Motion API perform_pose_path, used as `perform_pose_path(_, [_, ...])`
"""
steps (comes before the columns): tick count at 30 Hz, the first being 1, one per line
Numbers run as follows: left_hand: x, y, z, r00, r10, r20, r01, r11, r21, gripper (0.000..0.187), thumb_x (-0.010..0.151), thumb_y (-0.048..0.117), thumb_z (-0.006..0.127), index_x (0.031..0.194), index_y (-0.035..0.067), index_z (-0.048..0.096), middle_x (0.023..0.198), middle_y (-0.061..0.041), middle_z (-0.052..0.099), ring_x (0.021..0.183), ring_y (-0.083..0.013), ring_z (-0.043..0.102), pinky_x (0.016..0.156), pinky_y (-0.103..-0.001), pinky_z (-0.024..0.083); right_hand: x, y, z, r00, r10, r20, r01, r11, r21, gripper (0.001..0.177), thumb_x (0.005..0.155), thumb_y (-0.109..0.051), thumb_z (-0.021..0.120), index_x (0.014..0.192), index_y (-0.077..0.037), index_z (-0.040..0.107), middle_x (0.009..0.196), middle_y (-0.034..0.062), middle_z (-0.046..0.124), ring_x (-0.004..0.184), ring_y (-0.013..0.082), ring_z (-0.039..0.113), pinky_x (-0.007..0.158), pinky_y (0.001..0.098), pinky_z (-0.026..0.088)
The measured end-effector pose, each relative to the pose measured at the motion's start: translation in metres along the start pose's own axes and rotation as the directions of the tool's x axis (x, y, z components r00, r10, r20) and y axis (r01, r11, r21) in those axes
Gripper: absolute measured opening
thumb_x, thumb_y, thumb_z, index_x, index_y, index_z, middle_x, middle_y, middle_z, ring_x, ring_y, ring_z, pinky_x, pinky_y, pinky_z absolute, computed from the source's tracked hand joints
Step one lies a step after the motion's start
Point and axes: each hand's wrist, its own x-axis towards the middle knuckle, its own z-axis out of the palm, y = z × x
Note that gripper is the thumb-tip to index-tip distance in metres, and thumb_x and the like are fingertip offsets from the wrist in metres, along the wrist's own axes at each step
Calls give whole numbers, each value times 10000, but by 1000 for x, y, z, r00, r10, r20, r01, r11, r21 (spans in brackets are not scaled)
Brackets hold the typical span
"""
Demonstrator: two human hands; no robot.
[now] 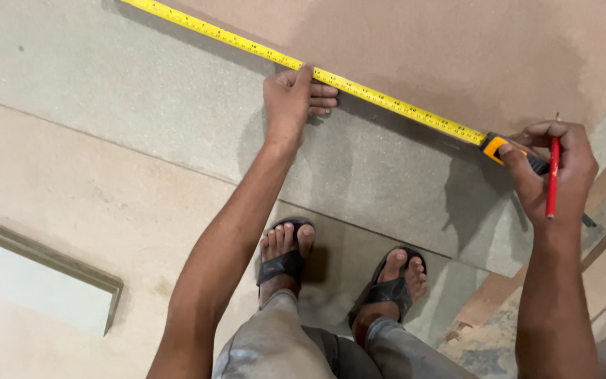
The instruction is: The person measures and marks a large wooden board with a tape measure and pencil, then uses a green circular saw to cut the board along the marked line. The person handles the cut pieces and places them on the floor.
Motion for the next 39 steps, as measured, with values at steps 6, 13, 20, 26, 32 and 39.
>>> perform_pose_path(6, [-5,-6,2,999,-27,32,27,999,26,362,1025,212,548,886,-78,713,722,-165,767,550,-171,730,484,-272,578,-3,6,-4,998,60,-11,-59,993,100,386,1042,-163,832,1174,18,518,1086,120,666,1046,168,709,964,279,574])
perform_pose_path(13, [-5,-10,11,997,-68,36,66,996,56,390,1019,232,548,864,-83,719,716,-160,771,532,-168,723,471,-265,571,-9,21,-13,997,71,-14,-69,995,72,387,1049,-169,823,1189,17,514,1077,128,679,1039,176,711,960,285,568])
perform_pose_path(20, [-10,-17,7,995,-81,63,75,992,99,424,1037,324,563,859,-38,696,707,-143,749,522,-172,702,447,-261,543,-14,40,-24,998,55,-5,-54,992,113,405,1007,-130,836,1223,16,527,1160,127,654,1063,188,685,982,314,569])
perform_pose_path(26, [-68,-39,30,767,437,469,-639,460,616,186,1064,191,658,1019,32,744,927,-135,726,822,-282,706,751,-401,579,-30,89,-68,973,215,-80,-205,972,114,377,963,-106,854,1197,12,584,1099,88,658,1054,167,697,975,306,576])
perform_pose_path(32, [-50,-35,47,447,373,813,-853,-96,513,539,981,203,753,1459,4,604,1480,-170,502,1403,-368,421,1195,-567,325,-41,122,-101,952,266,-151,-256,963,77,384,990,-189,869,1180,-3,591,1035,55,654,971,122,678,868,249,563])
perform_pose_path(39, [-39,-50,50,387,342,857,-878,-146,455,589,1008,254,734,1493,-22,544,1457,-190,473,1380,-381,424,1184,-576,338,-34,115,-101,939,279,-202,-299,952,-74,443,950,-234,886,1162,6,580,946,57,577,792,90,512,723,241,456])
